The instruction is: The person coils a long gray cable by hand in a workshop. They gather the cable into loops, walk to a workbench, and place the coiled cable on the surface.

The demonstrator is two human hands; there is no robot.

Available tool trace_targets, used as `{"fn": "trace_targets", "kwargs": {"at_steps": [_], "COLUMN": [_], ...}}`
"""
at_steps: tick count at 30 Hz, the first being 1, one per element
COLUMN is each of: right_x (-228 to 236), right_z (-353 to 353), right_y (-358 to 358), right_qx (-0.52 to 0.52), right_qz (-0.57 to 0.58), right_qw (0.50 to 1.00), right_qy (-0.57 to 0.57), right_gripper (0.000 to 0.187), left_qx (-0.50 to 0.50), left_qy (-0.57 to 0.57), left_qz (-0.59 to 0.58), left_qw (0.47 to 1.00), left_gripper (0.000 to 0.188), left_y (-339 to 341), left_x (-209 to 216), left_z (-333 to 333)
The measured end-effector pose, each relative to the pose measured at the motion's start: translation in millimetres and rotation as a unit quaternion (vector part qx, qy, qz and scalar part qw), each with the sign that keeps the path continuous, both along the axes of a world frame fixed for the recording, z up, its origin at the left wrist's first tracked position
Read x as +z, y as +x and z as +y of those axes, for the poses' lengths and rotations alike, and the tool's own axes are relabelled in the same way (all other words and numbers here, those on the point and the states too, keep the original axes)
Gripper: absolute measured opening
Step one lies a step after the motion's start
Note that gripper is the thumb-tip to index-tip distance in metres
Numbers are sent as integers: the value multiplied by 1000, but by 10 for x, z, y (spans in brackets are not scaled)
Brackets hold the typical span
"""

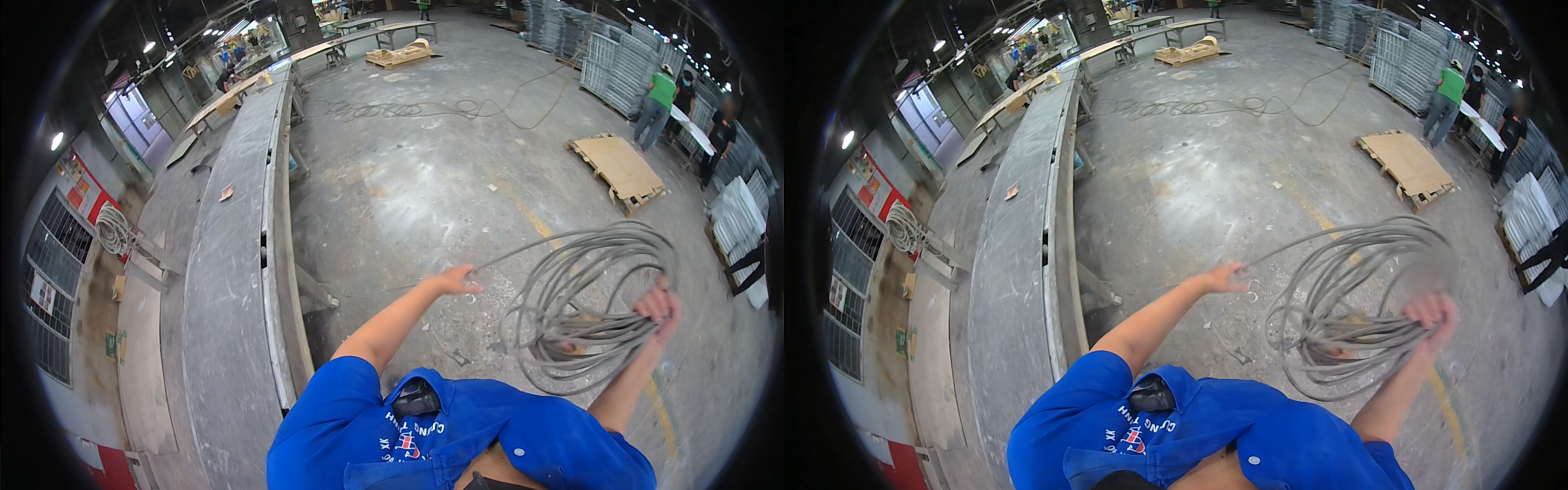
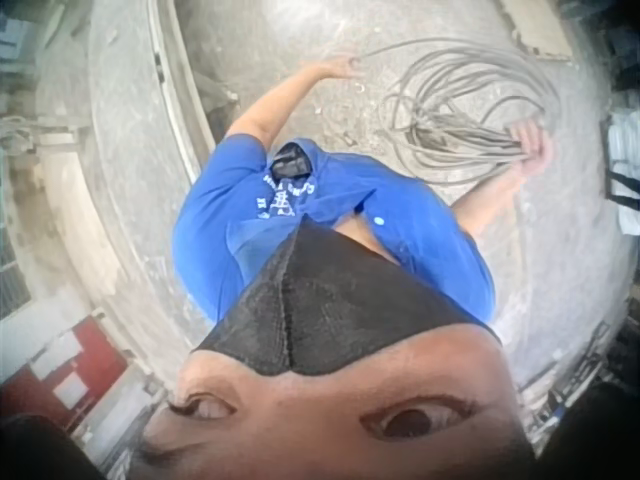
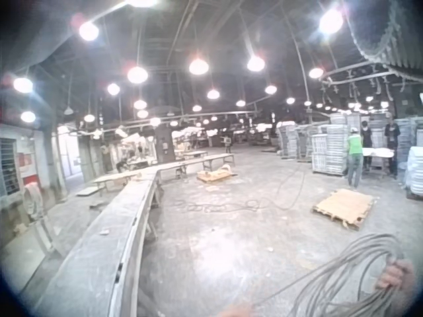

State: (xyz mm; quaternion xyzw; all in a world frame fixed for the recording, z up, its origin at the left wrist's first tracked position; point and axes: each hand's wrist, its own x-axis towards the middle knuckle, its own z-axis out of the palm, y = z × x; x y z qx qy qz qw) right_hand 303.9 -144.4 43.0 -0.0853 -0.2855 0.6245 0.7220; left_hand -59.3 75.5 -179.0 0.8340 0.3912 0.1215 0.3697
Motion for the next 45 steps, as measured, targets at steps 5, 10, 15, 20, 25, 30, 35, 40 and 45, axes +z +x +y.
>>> {"fn": "trace_targets", "kwargs": {"at_steps": [5,10,15,20,25,30,35,40,45], "right_x": [404,358,-201,-704,-815,-811,-621,-497,-218], "right_z": [-622,-1181,-881,-447,-214,39,303,332,48], "right_y": [842,1492,1480,846,166,-306,-497,-606,-336], "right_qx": [-132,-412,-506,-417,-280,-75,76,106,36], "right_qz": [22,57,-70,-172,-152,-72,-162,-249,-123], "right_qw": [977,905,843,840,898,978,981,954,989], "right_qy": [165,88,-170,-301,-304,-182,-77,-125,-78], "right_gripper": [16,5,18,17,16,31,41,38,32], "left_qx": [75,128,-92,-264,-276,-225,-161,-64,-14], "left_qy": [-27,-8,118,283,332,362,388,289,-9], "left_qz": [89,61,139,-145,-152,-197,-250,-296,-87], "left_qw": [993,990,979,910,889,883,872,908,996], "left_gripper": [48,44,50,43,43,42,36,51,56], "left_y": [-430,-745,45,1284,1877,2099,1878,1337,353], "left_x": [-723,-993,-110,1133,1979,2348,2306,2033,775], "left_z": [-197,-508,-873,-1340,-1403,-1194,-825,-462,-134]}}
